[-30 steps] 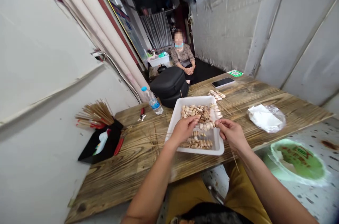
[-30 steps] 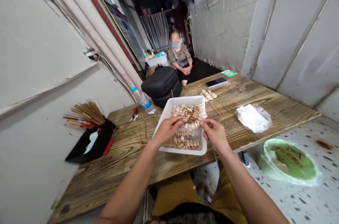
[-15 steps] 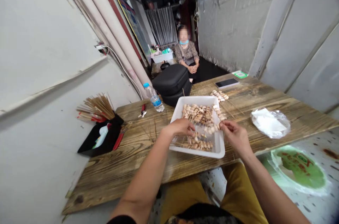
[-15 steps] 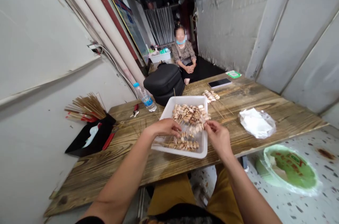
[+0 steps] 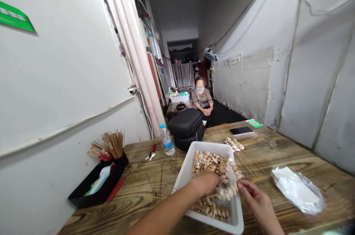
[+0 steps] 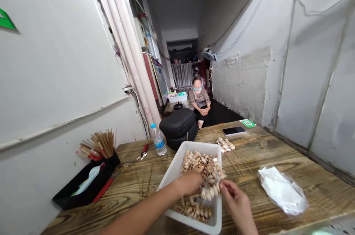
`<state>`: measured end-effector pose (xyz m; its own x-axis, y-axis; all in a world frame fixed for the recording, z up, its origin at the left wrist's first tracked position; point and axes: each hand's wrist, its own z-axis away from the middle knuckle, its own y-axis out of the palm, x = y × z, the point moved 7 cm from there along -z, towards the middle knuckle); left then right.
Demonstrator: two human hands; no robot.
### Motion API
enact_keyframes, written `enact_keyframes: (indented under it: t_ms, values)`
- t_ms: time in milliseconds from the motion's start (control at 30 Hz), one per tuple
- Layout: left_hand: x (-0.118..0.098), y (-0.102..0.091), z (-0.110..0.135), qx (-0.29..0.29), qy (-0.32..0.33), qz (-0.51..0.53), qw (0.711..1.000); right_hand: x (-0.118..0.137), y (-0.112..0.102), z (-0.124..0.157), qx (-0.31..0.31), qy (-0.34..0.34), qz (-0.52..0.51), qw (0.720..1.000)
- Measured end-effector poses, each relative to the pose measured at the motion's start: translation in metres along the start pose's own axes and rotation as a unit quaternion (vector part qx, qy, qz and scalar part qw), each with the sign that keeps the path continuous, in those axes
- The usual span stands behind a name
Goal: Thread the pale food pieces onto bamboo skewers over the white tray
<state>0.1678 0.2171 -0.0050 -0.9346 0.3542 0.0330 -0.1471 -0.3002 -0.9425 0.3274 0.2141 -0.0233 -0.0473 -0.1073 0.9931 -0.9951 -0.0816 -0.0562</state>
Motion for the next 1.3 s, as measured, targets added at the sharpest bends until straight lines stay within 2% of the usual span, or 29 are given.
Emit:
enact_keyframes:
  t_ms: [133,367,500,667,733,833,933,1000,1067,1133,1233,1300]
  values:
    - [-0.012,0.006,-0.002,0.052,0.015,-0.048,0.997,0.004,0.003,0.001,0.008,-0.032,0.022,0.999]
    - [-0.008,0.005,-0.001,0.023,0.022,-0.006,0.999,0.012,0.007,0.0,0.007,-0.043,0.031,0.999]
    - [-0.002,0.007,-0.009,-0.007,0.024,0.017,1.0,0.009,0.009,0.0,0.007,-0.001,0.005,1.0]
    - [-0.006,0.011,-0.018,-0.044,0.023,0.006,0.999,0.001,0.01,0.004,0.006,0.054,-0.035,0.998]
    - [-0.008,0.003,-0.018,-0.065,0.017,0.016,0.998,0.0,0.009,0.004,0.006,0.056,-0.035,0.998]
    - [-0.004,-0.02,-0.01,-0.077,0.006,0.047,0.996,0.003,0.007,0.002,0.007,0.054,-0.016,0.998]
    - [0.012,-0.047,0.009,-0.087,-0.012,0.083,0.993,0.011,0.006,0.002,0.0,0.041,0.034,0.999]
    - [0.024,-0.057,0.021,-0.086,-0.003,0.117,0.989,0.018,0.009,0.002,0.006,0.033,0.069,0.997]
    - [0.033,-0.065,0.031,-0.136,0.037,0.246,0.959,0.024,0.013,0.0,0.016,0.024,0.085,0.996]
    - [0.038,-0.065,0.037,-0.179,0.065,0.375,0.907,0.033,0.013,-0.002,-0.005,-0.004,0.074,0.997]
    - [0.035,-0.051,0.04,-0.192,0.079,0.509,0.835,0.041,0.01,-0.002,-0.063,-0.022,0.044,0.997]
    - [0.028,-0.043,0.038,-0.192,0.08,0.559,0.803,0.039,0.014,-0.001,-0.052,0.013,0.013,0.998]
